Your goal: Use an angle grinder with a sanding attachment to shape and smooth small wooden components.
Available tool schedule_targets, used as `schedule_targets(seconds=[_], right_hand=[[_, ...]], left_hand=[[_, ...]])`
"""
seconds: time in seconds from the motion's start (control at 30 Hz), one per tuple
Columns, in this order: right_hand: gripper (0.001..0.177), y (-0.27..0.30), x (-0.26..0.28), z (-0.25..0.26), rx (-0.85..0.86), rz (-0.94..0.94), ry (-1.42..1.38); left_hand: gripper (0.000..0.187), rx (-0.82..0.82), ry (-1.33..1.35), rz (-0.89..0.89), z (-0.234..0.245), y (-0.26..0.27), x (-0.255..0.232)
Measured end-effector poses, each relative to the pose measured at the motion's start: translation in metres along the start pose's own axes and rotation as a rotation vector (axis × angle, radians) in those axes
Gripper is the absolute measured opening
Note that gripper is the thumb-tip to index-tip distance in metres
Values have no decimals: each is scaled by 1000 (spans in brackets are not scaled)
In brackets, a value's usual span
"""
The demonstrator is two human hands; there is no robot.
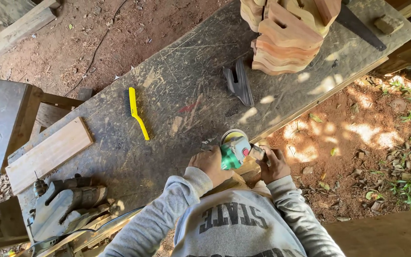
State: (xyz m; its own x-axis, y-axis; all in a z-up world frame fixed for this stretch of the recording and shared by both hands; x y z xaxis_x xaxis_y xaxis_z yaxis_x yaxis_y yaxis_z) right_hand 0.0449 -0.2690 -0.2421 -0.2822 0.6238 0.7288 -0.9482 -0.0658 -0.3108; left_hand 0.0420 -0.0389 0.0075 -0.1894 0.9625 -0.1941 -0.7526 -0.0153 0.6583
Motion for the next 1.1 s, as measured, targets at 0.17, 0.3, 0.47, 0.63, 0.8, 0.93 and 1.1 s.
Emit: schedule_targets(seconds=[0.17, 0.3, 0.47, 0.63, 0.8, 0.93, 1.1], right_hand=[[60, 0, 11, 5, -7, -9, 1], [61, 3, 0, -3, -12, -2, -10], [59, 7, -4, -10, -3, -44, -57], [58, 10, -4, -10, -7, -37, -41], [55, 11, 2, -9, 9, -39, 0], [51, 11, 6, -10, 30, -110, 13], [53, 13, -2, -19, -21, -81, -4]], left_hand=[[69, -10, -69, -46, 4, 1, -7], [69, -50, -89, -51, 1, -3, -6], [66, -77, -32, -13, 13, 5, 0], [74, -44, -4, -10, -3, 1, 2], [68, -15, -8, -22, -12, -2, -3], [67, -31, 20, 9, -18, -8, -2], [67, -75, 95, 46, -26, -13, 10]])
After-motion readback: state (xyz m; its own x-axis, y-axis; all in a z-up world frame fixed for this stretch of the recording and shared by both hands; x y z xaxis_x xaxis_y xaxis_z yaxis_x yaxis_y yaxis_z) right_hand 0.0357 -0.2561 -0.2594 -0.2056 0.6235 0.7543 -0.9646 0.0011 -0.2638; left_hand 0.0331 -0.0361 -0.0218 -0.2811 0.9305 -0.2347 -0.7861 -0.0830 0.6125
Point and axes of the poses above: each hand's wrist, its own y-axis away from the middle knuckle, its own z-axis out of the back of the hand, x = y × z, the point moved 1 cm from there along -y, towards the middle knuckle, and after that the axes turned 3 degrees about -y, right-handed, at the moved point
